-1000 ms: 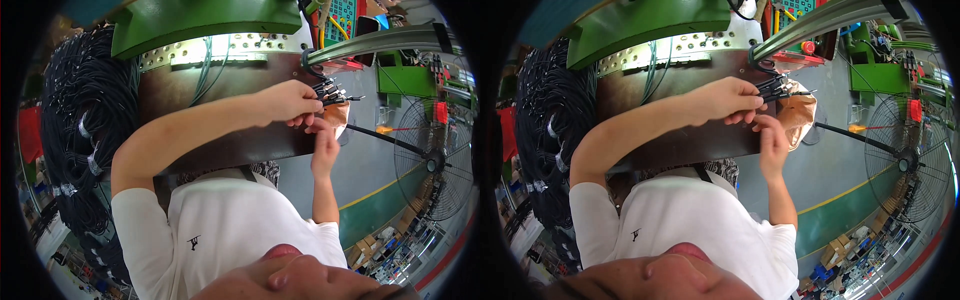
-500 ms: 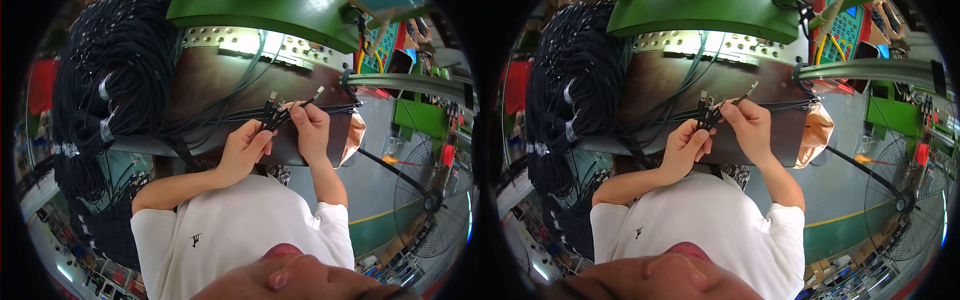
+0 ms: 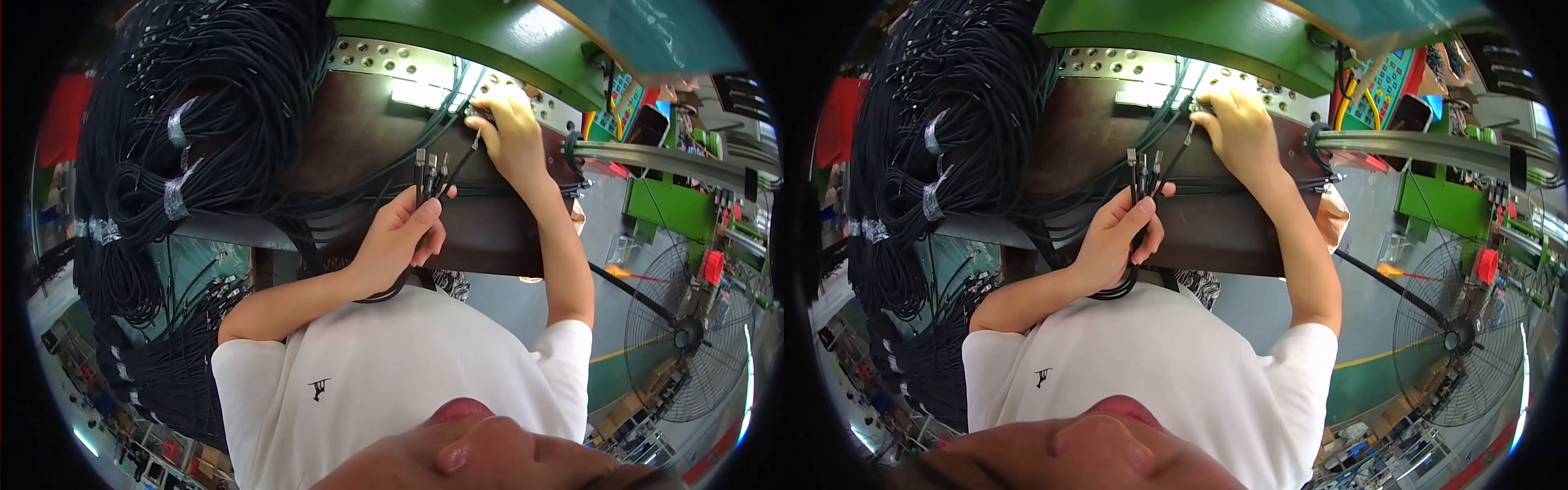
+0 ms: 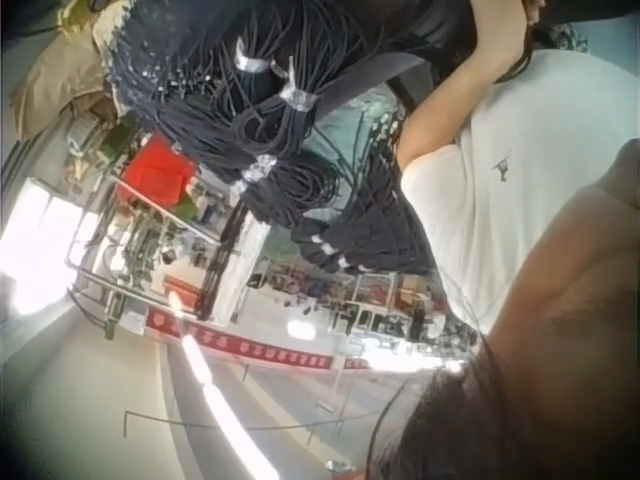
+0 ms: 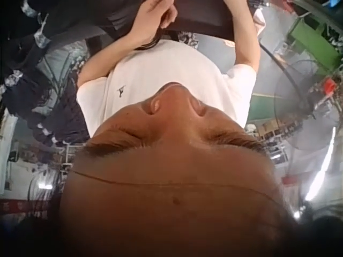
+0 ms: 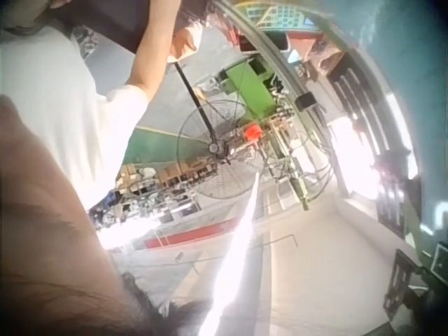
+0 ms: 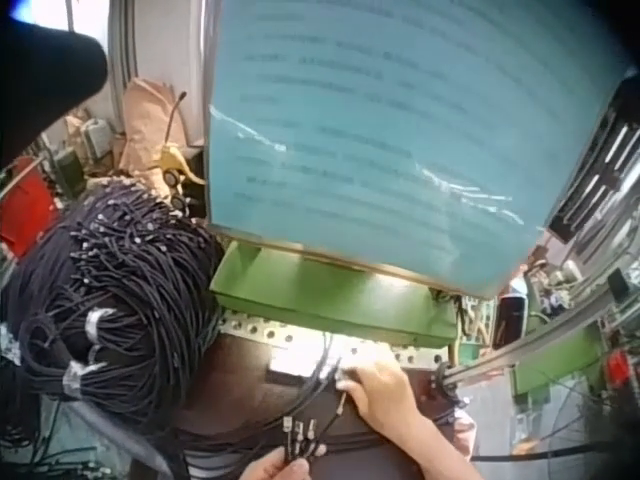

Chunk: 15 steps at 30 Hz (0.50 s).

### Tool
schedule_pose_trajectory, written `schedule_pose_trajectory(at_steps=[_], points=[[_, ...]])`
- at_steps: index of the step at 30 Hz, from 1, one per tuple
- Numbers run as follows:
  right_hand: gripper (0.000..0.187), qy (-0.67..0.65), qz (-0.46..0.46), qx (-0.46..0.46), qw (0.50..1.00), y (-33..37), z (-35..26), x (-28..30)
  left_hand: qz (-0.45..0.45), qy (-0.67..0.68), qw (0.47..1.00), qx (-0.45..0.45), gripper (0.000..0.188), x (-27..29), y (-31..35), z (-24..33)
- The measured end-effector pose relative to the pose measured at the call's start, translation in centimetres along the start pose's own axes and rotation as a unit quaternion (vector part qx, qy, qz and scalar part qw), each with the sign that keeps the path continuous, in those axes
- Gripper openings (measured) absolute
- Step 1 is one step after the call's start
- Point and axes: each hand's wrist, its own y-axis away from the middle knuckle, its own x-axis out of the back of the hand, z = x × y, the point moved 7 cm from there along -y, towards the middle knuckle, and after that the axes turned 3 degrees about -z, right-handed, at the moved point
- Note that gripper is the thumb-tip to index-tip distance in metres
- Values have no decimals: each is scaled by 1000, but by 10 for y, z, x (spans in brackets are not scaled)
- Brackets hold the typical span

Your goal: Plugging individual black cables from a bundle into a connector block on a workbench.

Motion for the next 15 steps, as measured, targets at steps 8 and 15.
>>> schedule_pose_trajectory(at_steps=[8,15], points=[[29,26,121,78,989,51,-51,49,-6,43,998,40,31,-6,-9,-11],[26,-96,119,60,986,40,-56,24,95,46,994,35,34,4,2,-8]])
